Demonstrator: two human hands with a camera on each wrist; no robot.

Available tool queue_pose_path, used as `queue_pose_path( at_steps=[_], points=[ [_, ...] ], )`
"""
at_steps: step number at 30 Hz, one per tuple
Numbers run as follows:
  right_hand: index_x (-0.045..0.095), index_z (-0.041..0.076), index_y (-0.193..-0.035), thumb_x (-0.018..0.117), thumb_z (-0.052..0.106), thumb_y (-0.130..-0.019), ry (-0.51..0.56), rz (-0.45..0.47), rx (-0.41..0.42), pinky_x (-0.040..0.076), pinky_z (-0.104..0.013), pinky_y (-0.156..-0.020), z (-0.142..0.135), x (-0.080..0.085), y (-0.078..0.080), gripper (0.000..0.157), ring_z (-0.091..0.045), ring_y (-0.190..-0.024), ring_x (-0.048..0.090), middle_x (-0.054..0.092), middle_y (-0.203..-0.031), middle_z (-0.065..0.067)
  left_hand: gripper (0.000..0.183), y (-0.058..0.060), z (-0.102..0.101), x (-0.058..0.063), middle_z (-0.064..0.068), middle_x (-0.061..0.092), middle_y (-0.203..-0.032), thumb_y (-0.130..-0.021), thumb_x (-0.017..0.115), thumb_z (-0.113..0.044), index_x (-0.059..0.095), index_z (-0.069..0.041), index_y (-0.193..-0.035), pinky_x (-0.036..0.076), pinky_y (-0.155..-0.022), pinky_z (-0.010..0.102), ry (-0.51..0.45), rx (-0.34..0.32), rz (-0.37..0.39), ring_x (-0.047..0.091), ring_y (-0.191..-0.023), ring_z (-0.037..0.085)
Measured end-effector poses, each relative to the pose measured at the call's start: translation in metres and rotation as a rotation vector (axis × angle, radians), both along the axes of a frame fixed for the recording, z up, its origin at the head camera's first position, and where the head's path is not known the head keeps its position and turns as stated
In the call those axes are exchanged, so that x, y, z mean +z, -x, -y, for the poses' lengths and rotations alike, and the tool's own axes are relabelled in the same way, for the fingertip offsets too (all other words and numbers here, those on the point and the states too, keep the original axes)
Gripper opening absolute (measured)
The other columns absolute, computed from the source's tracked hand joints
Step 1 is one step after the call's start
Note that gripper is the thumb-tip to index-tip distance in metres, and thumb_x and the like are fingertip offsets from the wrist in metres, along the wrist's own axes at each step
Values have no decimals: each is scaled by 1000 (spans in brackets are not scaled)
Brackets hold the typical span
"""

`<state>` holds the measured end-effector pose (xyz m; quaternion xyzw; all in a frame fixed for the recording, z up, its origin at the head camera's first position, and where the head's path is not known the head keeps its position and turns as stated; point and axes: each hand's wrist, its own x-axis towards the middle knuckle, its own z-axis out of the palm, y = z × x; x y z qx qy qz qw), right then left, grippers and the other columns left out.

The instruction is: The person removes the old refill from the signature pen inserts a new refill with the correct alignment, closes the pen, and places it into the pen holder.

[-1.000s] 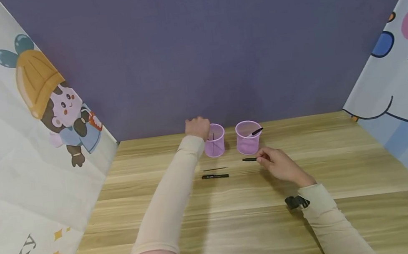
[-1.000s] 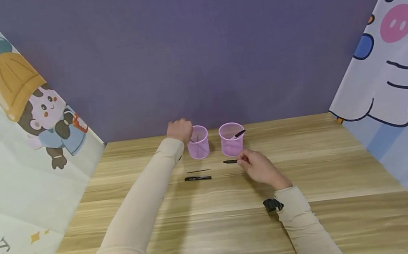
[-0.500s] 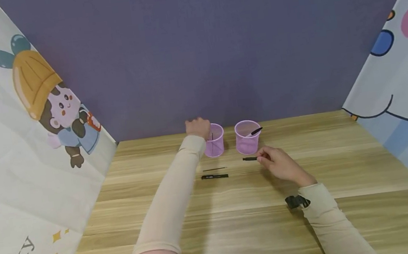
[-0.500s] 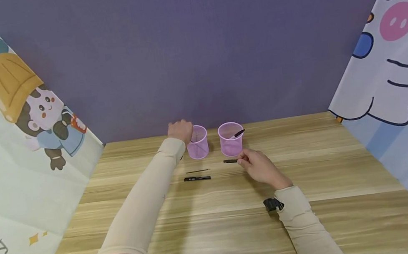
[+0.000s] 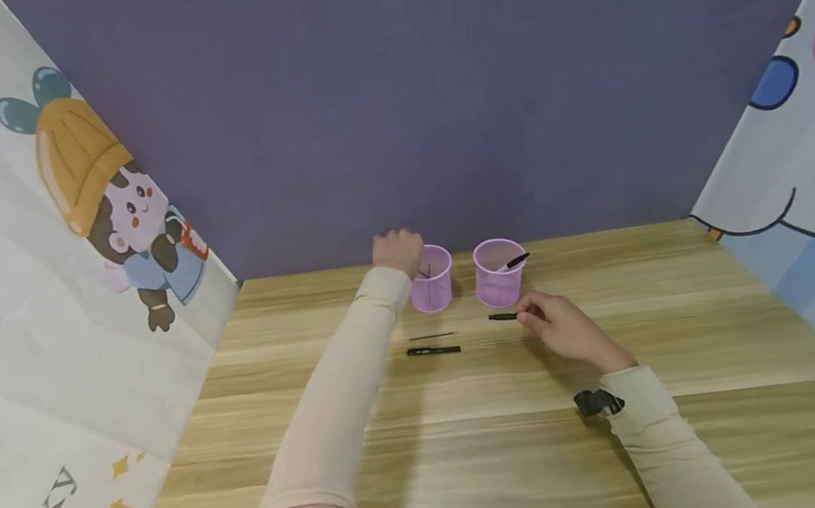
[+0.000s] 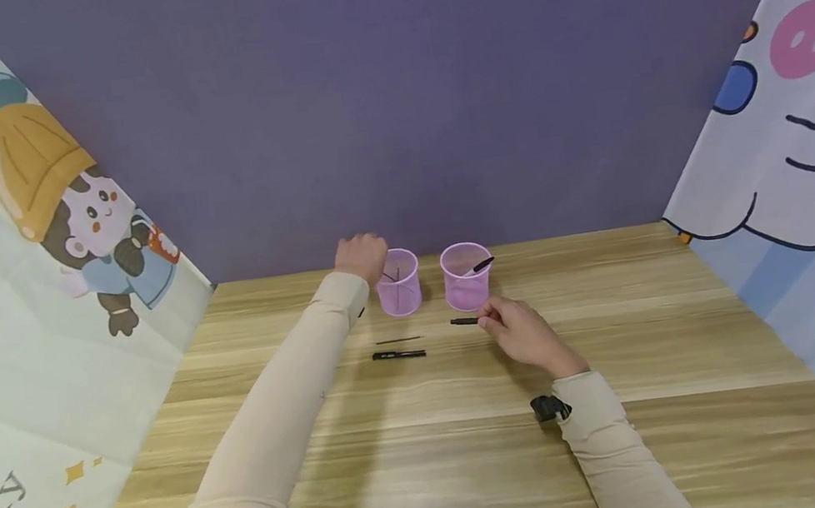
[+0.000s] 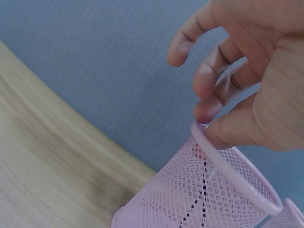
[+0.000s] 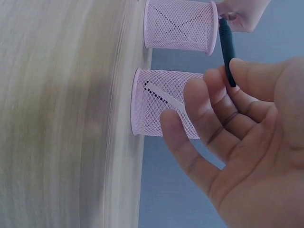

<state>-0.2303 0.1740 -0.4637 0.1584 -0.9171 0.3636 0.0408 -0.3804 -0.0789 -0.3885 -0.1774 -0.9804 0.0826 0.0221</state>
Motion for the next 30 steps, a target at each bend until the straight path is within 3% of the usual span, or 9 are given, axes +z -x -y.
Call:
queue_pose_path(
  at_steps=[9,14,20,24,30],
  points=[
    [66,5,-104,59,9,-102,-9,-4,5,45,-26,-64,1,2,-1,8,-13,-72,52,63,-83,-3,22,-3,9,10,8,75,-117,-95,62,-6,75,-13,-111,53,-99,50,-45,-25,-53,69,-106,27],
    [66,5,-103,59,9,-102,6,0,9,44,-26,-62,1,1,-1,8,-13,-70,51,60,-79,-1,22,-8,19,8,9,77,-111,-95,58,-4,77,-11,-101,55,-97,51,-88,-49,-85,70,-103,27],
    [66,2,-105,58,9,-103,15,8,11,44,-26,-62,0,0,0,10,-12,-68,51,57,-76,0,21,-18,33,2,6,77,-94,-92,62,-4,75,-12,-78,56,-92,50,-183,-73,-108,71,-94,26],
    [66,3,-105,58,9,-103,13,9,10,44,-26,-62,0,0,0,10,-12,-69,51,58,-77,0,17,-23,43,-2,3,78,-91,-91,67,-7,78,-14,-80,57,-88,48,-258,-76,-118,71,-91,25],
    [66,2,-106,58,9,-103,11,13,9,44,-26,-62,0,2,-1,11,-13,-70,52,60,-80,-2,11,-34,55,-13,4,79,-101,-95,71,-17,82,-15,-97,58,-88,45,-374,-72,-144,73,-97,27]
  ],
)
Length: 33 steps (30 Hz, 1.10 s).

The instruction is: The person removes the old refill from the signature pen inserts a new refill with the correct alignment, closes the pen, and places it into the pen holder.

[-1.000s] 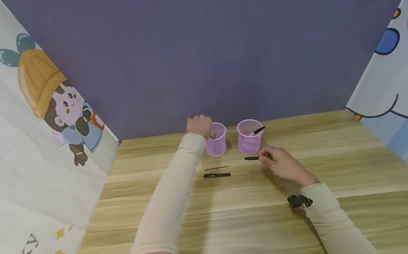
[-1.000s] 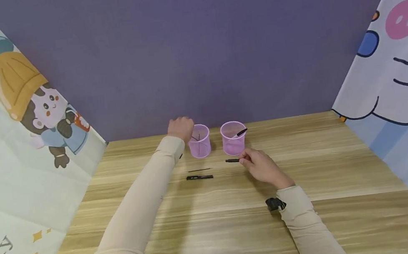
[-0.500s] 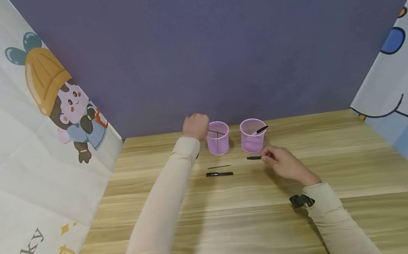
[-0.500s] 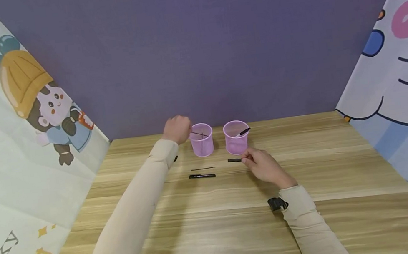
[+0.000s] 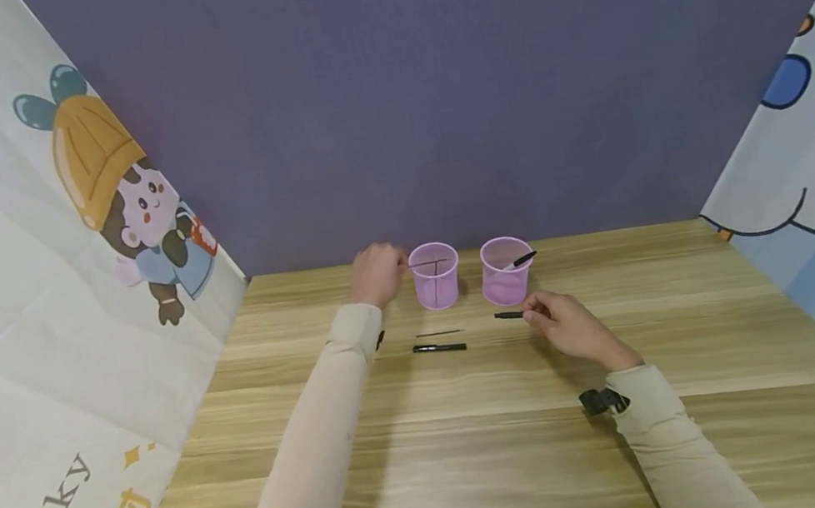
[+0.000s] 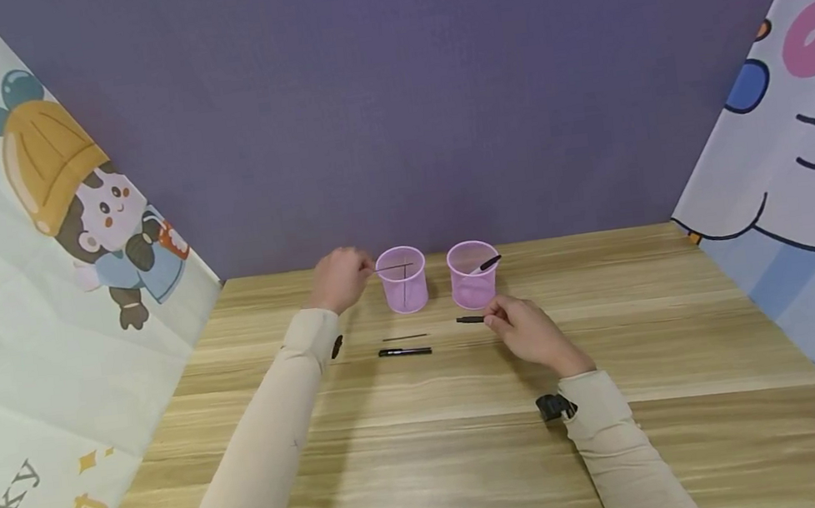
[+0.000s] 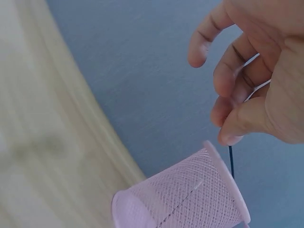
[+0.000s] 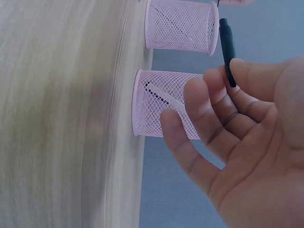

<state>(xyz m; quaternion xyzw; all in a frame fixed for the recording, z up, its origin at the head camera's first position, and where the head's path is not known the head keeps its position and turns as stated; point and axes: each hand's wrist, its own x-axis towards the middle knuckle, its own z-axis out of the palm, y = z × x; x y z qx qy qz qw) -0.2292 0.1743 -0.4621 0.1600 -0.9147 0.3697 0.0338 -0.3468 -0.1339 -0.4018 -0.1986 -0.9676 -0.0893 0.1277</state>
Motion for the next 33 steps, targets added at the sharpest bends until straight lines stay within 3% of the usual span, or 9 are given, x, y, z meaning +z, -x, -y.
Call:
queue_pose_path(
  at_steps=[10,15,23,33],
  points=[
    [66,4,-105,58,9,-103,-8,-2,-4,45,-26,-63,0,-1,1,10,-14,-71,52,62,-83,-3,7,-22,9,-30,5,77,-96,-95,72,-16,77,-11,-97,58,-83,42,-186,32,-36,72,-89,25],
    [66,4,-107,57,11,-104,-6,7,-6,44,-26,-62,-2,-3,2,11,-14,-70,51,62,-83,-4,6,-30,11,-42,5,76,-96,-94,73,-13,76,-10,-98,57,-85,40,-291,-24,-39,70,-88,22],
    [66,5,-106,57,11,-104,-3,2,-10,44,-26,-61,-3,-1,2,10,-13,-69,51,61,-82,-4,8,-43,11,-55,8,71,-97,-95,70,-7,76,-6,-99,56,-82,35,-489,-115,140,63,-88,20],
    [66,6,-107,57,10,-104,-6,-2,-12,44,-26,-61,-4,-1,2,11,-13,-69,51,61,-82,-3,10,-50,10,-68,9,67,-95,-98,66,-6,74,-1,-101,53,-79,33,-511,-159,258,59,-85,19]
  ],
)
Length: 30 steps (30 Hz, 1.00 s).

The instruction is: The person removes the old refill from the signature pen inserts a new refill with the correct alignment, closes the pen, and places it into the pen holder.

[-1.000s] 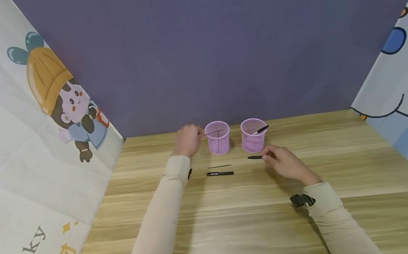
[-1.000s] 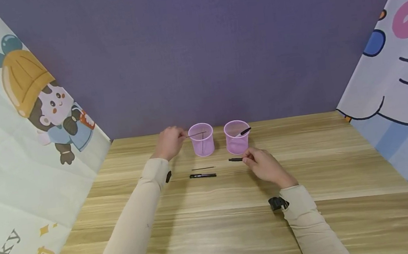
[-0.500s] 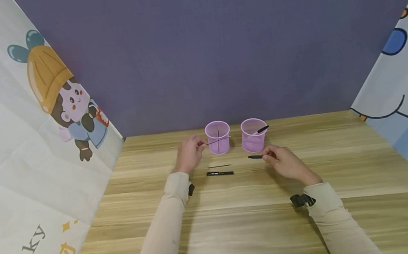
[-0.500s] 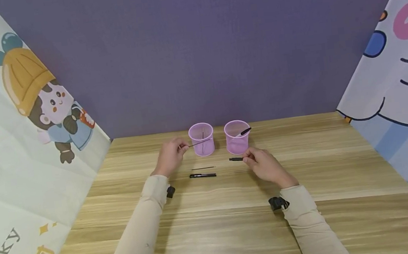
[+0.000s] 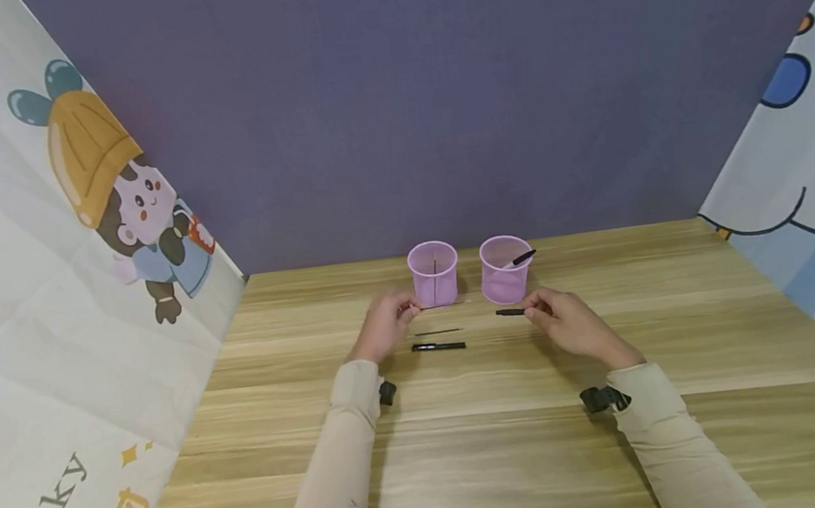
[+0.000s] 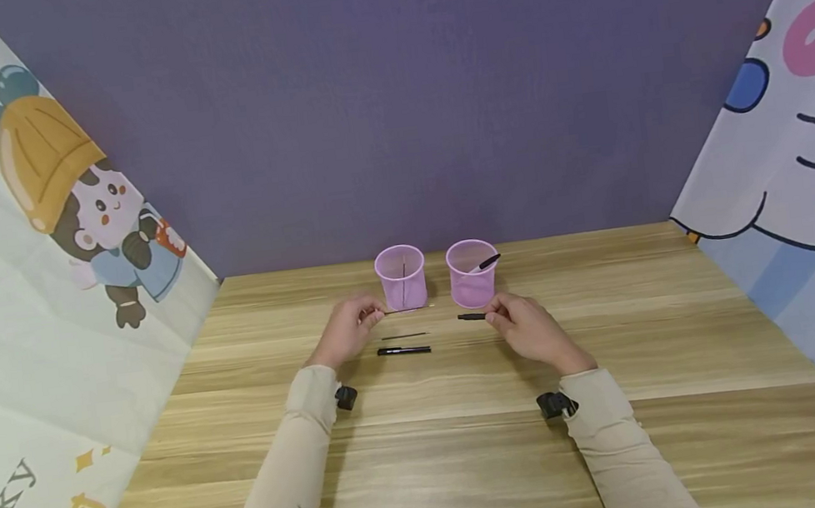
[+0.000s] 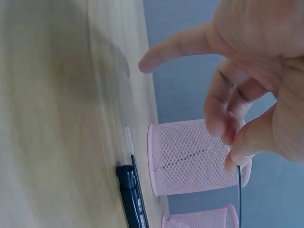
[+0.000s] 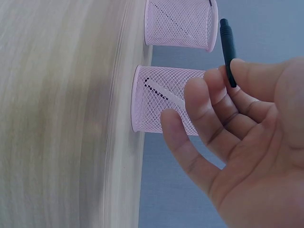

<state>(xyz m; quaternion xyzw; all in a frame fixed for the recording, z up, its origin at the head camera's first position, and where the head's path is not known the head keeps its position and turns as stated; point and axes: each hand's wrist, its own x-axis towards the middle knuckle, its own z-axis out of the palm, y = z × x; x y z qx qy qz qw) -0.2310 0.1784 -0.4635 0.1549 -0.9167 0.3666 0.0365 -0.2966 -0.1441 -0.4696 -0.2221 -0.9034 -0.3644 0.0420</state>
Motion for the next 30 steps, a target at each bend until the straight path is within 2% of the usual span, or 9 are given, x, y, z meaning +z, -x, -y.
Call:
queue_pose_path(
  at_steps=[5,14,30],
  points=[
    [66,5,-107,57,10,-104,4,3,3,44,-26,-61,1,2,-1,11,-13,-70,51,62,-83,-4,11,-6,1,0,9,66,-98,-99,64,-7,72,-1,-102,52,-80,34,-19,0,49,59,-85,19],
    [66,5,-107,57,9,-104,11,4,-1,44,-26,-60,2,3,-2,10,-13,-68,51,61,-82,-4,11,-11,1,0,9,65,-98,-99,62,-6,70,1,-103,52,-81,34,-39,-23,80,58,-87,18],
    [65,5,-104,58,9,-103,1,-25,8,44,-25,-61,5,1,0,8,-12,-69,51,60,-80,-2,9,-16,-2,1,9,67,-101,-98,64,-6,71,-2,-101,53,-82,34,-16,-76,59,59,-88,18]
  ],
)
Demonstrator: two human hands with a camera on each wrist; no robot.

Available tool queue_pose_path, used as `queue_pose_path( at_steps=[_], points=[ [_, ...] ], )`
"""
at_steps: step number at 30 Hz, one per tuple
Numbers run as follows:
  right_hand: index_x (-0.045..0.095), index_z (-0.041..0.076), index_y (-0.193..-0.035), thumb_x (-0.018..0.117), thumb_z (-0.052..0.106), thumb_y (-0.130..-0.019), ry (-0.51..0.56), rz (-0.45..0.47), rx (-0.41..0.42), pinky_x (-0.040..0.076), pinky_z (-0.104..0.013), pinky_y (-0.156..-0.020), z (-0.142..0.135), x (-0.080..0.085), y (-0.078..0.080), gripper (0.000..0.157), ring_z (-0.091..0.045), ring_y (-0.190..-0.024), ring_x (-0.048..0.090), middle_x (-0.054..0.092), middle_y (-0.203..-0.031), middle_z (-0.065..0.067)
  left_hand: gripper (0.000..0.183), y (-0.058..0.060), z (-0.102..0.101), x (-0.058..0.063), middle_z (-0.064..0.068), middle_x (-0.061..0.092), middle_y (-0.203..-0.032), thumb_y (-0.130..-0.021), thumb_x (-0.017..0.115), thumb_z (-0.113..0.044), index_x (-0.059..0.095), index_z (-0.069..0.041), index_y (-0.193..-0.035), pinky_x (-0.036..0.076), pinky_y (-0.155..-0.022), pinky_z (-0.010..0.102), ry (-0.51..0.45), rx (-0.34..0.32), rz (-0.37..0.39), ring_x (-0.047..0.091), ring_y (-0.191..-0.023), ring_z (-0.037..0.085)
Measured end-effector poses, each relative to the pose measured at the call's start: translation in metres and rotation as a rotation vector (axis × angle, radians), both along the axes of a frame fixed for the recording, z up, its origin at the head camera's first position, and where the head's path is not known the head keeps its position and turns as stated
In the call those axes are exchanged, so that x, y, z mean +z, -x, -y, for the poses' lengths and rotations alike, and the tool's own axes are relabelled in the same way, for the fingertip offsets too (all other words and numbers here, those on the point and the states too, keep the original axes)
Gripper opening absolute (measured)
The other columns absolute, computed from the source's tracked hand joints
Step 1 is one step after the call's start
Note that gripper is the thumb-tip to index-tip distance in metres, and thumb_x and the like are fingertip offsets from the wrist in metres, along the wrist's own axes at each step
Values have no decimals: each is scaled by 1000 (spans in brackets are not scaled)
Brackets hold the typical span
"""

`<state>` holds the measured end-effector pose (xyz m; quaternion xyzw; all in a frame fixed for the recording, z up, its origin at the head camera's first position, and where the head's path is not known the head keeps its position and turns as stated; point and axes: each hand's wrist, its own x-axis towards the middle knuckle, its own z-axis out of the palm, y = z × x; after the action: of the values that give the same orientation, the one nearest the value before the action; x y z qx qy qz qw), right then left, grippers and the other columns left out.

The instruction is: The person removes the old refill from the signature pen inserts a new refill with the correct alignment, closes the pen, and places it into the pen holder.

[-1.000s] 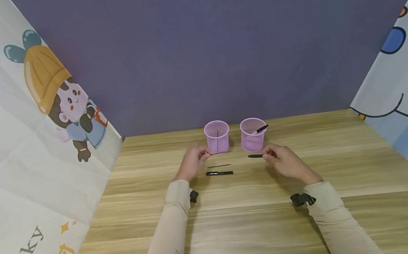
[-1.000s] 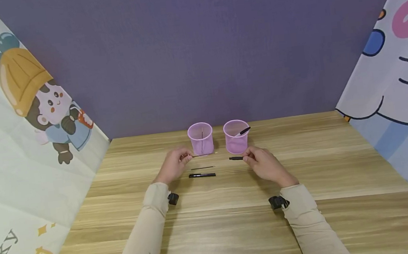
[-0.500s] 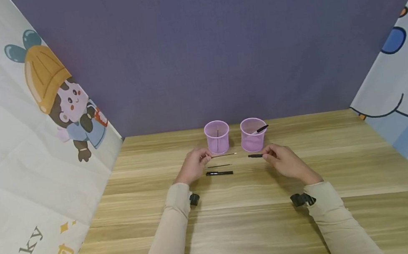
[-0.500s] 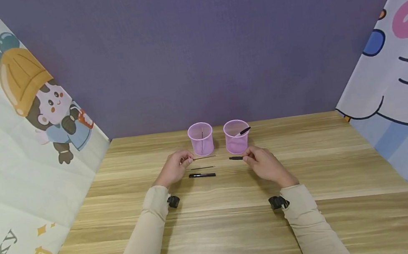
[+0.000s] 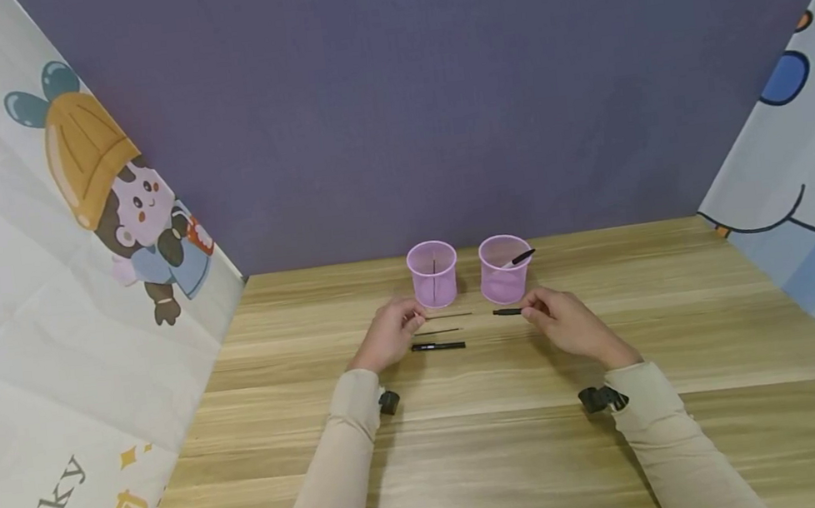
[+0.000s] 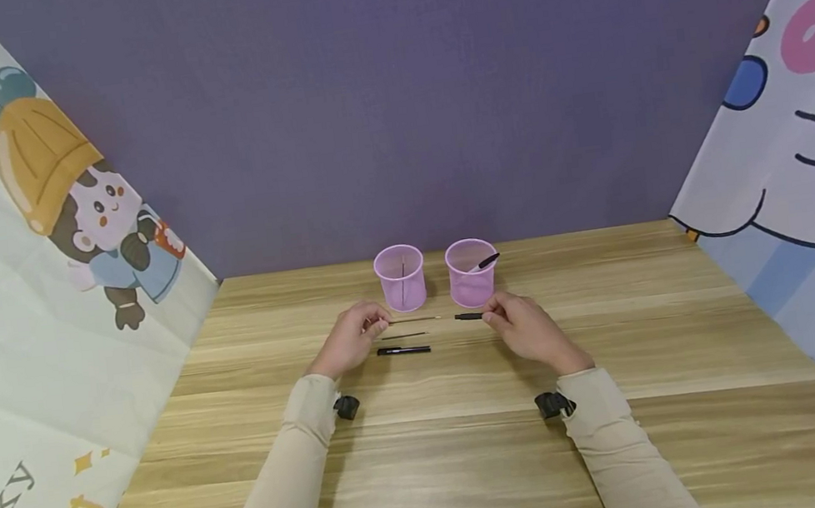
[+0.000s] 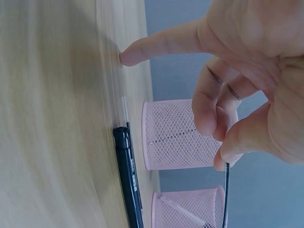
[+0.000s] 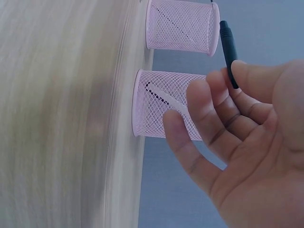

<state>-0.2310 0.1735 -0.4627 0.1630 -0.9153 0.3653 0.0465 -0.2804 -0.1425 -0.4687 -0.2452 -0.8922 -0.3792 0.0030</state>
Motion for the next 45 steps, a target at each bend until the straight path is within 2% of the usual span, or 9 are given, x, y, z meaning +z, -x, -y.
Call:
queue_pose_path(
  at_steps=[14,29,45],
  points=[
    [65,4,-104,58,12,-104,-1,-5,13,44,-25,-63,5,2,-2,11,-12,-72,51,63,-84,-4,12,-2,-4,1,7,67,-104,-100,63,-10,72,-3,-105,52,-81,33,-1,6,50,59,-87,17],
    [65,4,-102,59,11,-103,2,-42,17,44,-24,-62,6,-1,1,9,-10,-70,51,62,-82,-3,11,-3,-9,2,6,67,-104,-100,62,-10,72,-6,-104,52,-82,33,18,-21,28,59,-88,16],
    [65,5,-103,59,11,-104,-8,-9,23,43,-25,-63,9,-2,-1,9,-12,-72,50,62,-83,-4,9,-8,-12,4,6,67,-103,-99,63,-10,71,-9,-102,52,-80,31,19,-32,31,58,-85,15]
  ],
)
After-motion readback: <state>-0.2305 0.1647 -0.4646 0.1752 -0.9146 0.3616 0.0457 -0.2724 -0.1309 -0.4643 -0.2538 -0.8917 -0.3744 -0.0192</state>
